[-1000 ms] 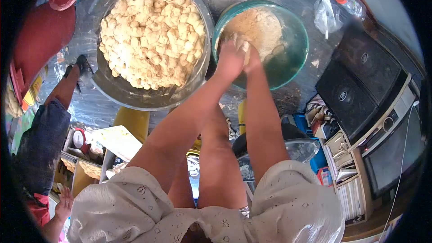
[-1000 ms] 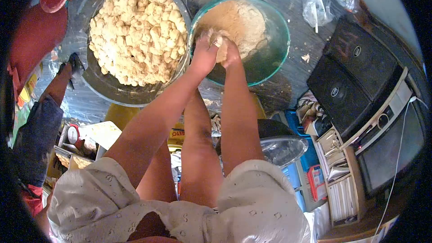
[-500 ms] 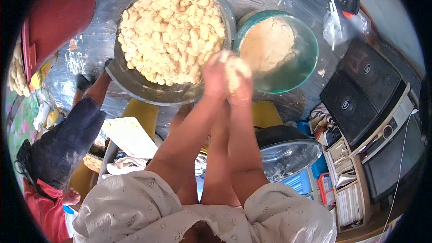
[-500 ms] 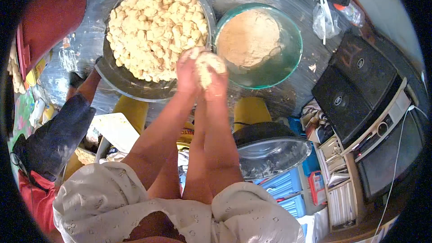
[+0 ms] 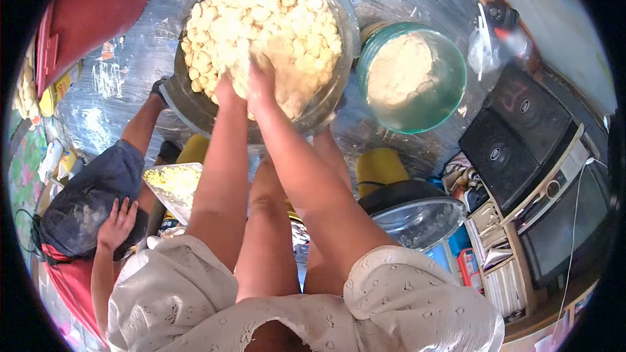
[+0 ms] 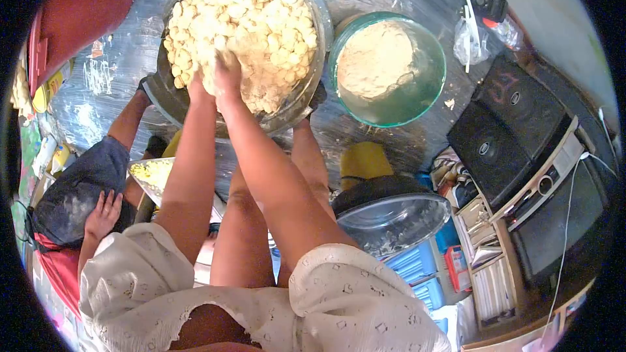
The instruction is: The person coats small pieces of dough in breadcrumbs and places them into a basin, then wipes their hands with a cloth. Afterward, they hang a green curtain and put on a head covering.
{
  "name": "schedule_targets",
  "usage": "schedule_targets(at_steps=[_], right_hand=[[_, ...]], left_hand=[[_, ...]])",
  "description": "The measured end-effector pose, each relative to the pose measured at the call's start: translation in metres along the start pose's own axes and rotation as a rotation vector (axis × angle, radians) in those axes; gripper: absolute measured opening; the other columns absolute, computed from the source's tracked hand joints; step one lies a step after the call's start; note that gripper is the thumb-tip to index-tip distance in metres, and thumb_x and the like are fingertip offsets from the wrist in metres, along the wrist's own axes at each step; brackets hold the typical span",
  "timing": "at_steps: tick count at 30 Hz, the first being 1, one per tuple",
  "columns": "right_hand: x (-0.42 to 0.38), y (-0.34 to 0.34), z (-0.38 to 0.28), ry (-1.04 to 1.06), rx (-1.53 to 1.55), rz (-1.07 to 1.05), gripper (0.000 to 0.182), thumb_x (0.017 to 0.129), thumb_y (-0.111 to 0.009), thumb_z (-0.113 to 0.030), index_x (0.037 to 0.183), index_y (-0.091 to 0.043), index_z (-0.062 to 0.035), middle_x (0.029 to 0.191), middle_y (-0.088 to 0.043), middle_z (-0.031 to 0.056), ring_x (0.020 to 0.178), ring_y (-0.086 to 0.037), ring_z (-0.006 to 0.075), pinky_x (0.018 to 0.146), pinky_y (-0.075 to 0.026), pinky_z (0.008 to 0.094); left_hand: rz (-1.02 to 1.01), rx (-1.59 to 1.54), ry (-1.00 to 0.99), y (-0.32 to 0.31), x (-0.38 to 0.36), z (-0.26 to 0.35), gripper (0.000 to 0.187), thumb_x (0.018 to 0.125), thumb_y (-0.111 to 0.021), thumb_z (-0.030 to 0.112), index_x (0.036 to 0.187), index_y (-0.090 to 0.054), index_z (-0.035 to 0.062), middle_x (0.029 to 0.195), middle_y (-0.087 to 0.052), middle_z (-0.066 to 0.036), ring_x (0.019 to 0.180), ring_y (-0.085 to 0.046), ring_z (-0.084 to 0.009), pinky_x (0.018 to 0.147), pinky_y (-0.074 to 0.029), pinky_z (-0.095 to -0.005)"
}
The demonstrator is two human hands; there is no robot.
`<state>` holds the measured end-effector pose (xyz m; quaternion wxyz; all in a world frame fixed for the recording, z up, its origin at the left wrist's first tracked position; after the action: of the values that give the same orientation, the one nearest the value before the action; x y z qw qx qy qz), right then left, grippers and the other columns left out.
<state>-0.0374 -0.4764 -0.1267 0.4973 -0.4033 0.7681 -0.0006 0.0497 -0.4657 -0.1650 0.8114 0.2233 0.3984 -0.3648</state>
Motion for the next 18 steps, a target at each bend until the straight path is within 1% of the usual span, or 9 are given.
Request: schedule_targets(at_steps=[3, 5, 8, 10, 11, 12, 13, 14, 18], right_hand=[[0.022, -0.02, -0.03, -0.02, -0.019, -0.031, 0.031, 0.083, -0.058, -0.009, 0.112, -0.053, 0.0007, 0.095, -0.06, 0.0075, 0.082, -0.056, 0.0147, 0.07, -0.047, 0.0276], [0.058, -0.005, -0.039, 0.047, -0.332, -0.082, 0.03, 0.082, -0.054, 0.0, 0.111, -0.054, 0.0023, 0.091, -0.06, 0.0087, 0.078, -0.055, 0.0127, 0.066, -0.046, 0.0264], [0.08, 0.03, -0.084, 0.15, -0.398, 0.069, 0.023, 0.08, -0.055, -0.001, 0.103, -0.056, 0.0028, 0.084, -0.061, 0.0086, 0.074, -0.056, 0.0162, 0.065, -0.046, 0.0285], [0.089, 0.068, -0.092, 0.336, -0.624, 0.246, 0.019, 0.08, -0.056, -0.004, 0.098, -0.057, 0.0028, 0.083, -0.063, 0.0124, 0.075, -0.059, 0.024, 0.067, -0.046, 0.0335], [0.084, 0.082, -0.097, 0.401, -0.779, 0.365, 0.019, 0.079, -0.056, -0.005, 0.096, -0.058, 0.0027, 0.084, -0.064, 0.0152, 0.078, -0.061, 0.0285, 0.069, -0.046, 0.0364], [0.078, 0.096, -0.096, 0.397, -0.94, 0.377, 0.02, 0.079, -0.056, -0.005, 0.097, -0.058, 0.0027, 0.087, -0.064, 0.0184, 0.082, -0.061, 0.0316, 0.072, -0.046, 0.0379], [0.075, 0.116, -0.087, 0.39, -1.103, 0.39, 0.022, 0.078, -0.056, -0.006, 0.098, -0.058, 0.0026, 0.09, -0.063, 0.0216, 0.086, -0.062, 0.0346, 0.074, -0.046, 0.0395], [0.079, 0.145, -0.059, 0.3, -1.331, 0.29, 0.024, 0.076, -0.056, -0.004, 0.099, -0.058, 0.0028, 0.092, -0.063, 0.0227, 0.087, -0.061, 0.0359, 0.076, -0.046, 0.0395], [0.022, 0.137, -0.04, 0.011, -1.182, 0.099, 0.036, 0.075, -0.06, -0.008, 0.109, -0.055, 0.0021, 0.099, -0.06, 0.0251, 0.094, -0.058, 0.0386, 0.082, -0.046, 0.0395]], left_hand=[[-0.081, -0.052, -0.099, -0.036, 0.032, 0.037, 0.037, 0.091, -0.046, 0.021, 0.119, -0.048, -0.0029, 0.107, -0.058, -0.012, 0.094, -0.06, -0.0268, 0.074, -0.052, -0.0391], [-0.151, -0.221, -0.042, -0.062, 0.035, 0.06, 0.032, 0.09, -0.048, 0.019, 0.113, -0.052, -0.0023, 0.1, -0.06, -0.011, 0.088, -0.06, -0.0257, 0.069, -0.052, -0.0387], [-0.346, 0.563, -0.496, -0.051, 0.121, 0.035, 0.027, 0.087, -0.051, 0.015, 0.109, -0.053, -0.0008, 0.096, -0.059, -0.009, 0.084, -0.059, -0.0224, 0.067, -0.05, -0.0351], [-0.338, 0.509, -0.154, -0.081, 0.048, 0.047, 0.027, 0.085, -0.054, 0.009, 0.109, -0.054, -0.0021, 0.087, -0.059, -0.007, 0.072, -0.057, -0.0186, 0.059, -0.047, -0.0315], [-0.392, 0.821, -0.342, -0.078, 0.062, 0.024, 0.027, 0.084, -0.052, 0.012, 0.107, -0.056, -0.002, 0.087, -0.059, -0.011, 0.075, -0.057, -0.0221, 0.062, -0.046, -0.0333], [-0.396, 1.118, -0.559, -0.074, 0.076, 0.001, 0.028, 0.083, -0.05, 0.014, 0.104, -0.058, -0.0019, 0.086, -0.06, -0.016, 0.077, -0.057, -0.0255, 0.065, -0.045, -0.0351], [-0.324, 1.178, -0.456, -0.087, 0.023, 0.006, 0.032, 0.081, -0.049, 0.02, 0.103, -0.059, -0.002, 0.096, -0.062, -0.022, 0.089, -0.059, -0.0358, 0.076, -0.046, -0.0391], [-0.348, 1.232, -0.438, -0.08, 0.008, -0.002, 0.034, 0.081, -0.05, 0.021, 0.105, -0.058, -0.002, 0.098, -0.061, -0.023, 0.091, -0.057, -0.0379, 0.079, -0.045, -0.0407], [-0.25, 1.305, -0.458, -0.018, 0.002, -0.059, 0.036, 0.08, -0.053, 0.024, 0.107, -0.059, 0.0013, 0.098, -0.061, -0.024, 0.093, -0.058, -0.0378, 0.081, -0.044, -0.0417]])
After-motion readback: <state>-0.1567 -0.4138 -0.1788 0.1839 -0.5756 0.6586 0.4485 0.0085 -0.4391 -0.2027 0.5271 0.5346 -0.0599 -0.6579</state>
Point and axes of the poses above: each hand's wrist, its own x-axis towards the middle knuckle, its own y-axis out of the back of the hand, z = x × y, the point moved 2 cm from there along x, towards the middle knuckle
